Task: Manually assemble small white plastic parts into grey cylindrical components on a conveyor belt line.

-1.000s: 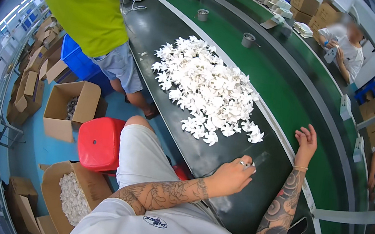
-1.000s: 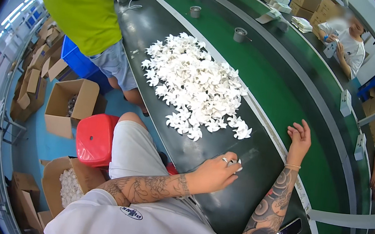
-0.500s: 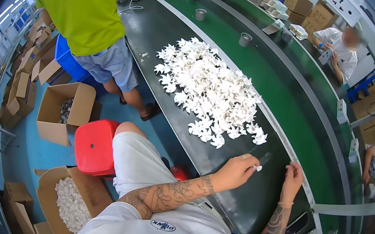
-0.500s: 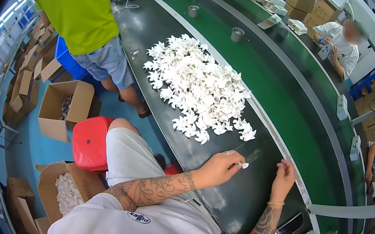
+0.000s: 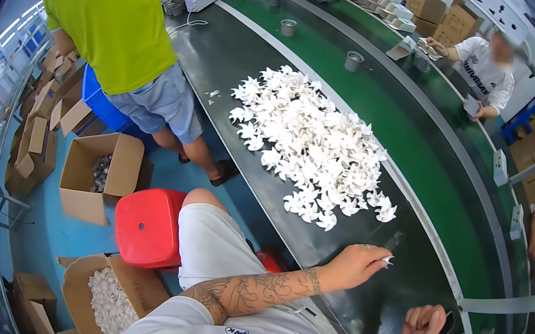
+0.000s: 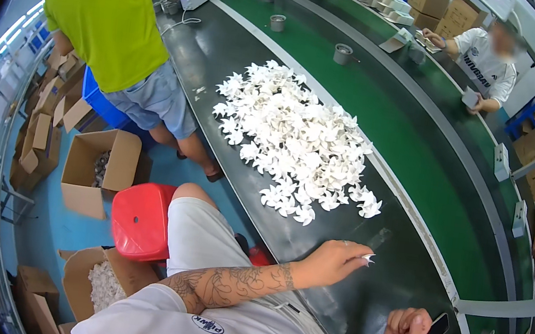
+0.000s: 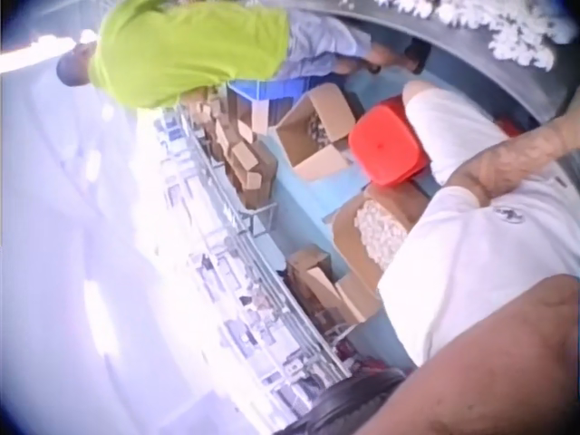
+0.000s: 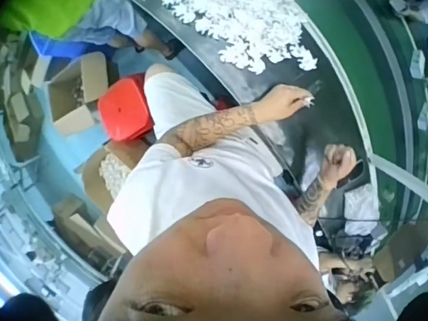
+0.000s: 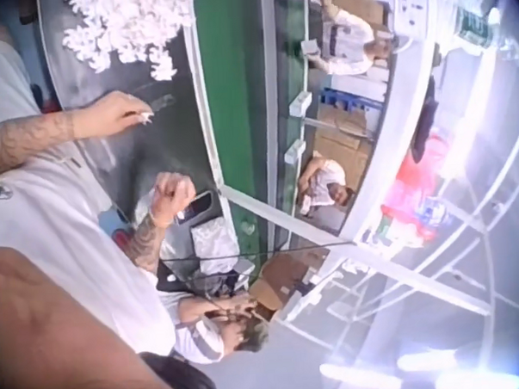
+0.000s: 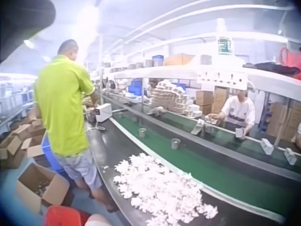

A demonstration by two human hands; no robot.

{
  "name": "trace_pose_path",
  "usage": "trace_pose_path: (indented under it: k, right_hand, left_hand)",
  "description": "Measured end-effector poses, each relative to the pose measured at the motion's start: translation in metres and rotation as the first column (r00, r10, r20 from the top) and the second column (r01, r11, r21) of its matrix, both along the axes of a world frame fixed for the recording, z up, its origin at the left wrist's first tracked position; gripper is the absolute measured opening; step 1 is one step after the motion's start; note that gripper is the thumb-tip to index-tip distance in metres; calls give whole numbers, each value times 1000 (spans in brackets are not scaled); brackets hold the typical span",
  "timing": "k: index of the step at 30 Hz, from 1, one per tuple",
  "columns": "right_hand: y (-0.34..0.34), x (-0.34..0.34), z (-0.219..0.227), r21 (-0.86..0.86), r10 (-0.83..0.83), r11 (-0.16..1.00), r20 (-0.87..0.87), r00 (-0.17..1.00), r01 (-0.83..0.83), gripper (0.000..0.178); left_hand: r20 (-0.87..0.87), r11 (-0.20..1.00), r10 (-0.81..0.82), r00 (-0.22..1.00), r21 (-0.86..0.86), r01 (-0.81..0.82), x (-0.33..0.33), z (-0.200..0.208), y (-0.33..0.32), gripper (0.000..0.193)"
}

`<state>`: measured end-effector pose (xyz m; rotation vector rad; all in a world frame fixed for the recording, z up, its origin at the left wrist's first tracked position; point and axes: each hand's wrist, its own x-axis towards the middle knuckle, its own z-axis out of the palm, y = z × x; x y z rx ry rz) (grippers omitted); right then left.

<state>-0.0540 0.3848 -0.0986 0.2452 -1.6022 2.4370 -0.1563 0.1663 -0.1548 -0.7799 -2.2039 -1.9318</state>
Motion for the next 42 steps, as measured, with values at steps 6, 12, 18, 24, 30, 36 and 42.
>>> trace_pose_path:
  k: [6,12,18,24,30,36,42]
  right_hand:
    - [3,-17,-37,9,-9,1000,213,977,7,38]
    - [8,-23,19,-39,19,999,4,1000,-19,37]
    - [3,-32,-48,126,-193,976,105,976,180,37]
    - [-3,-27,21,-42,-185,983,-261,947,180,39]
    - [-11,-20,-61,110,-205,974,74,976,197,38]
    - [10,2,2,65,-317,945,-45,947,320,38]
    - [-4,-18,-59,589,-515,711,65,855,384,39]
  left_hand:
    - [32,999,-36,999,5,36,2,6,-4,20]
    - [71,997,-72,995,3,72,1,1,-2,21]
    - [189,997,-23,982,74,9,-2,4,0,17]
    - [182,999,-30,983,28,26,-2,4,-1,17]
    - [154,999,-35,987,10,34,-2,1,-5,18]
    - [12,998,-48,999,31,48,-4,3,9,25]
    - [124,998,-14,992,-59,21,-9,-3,-11,19]
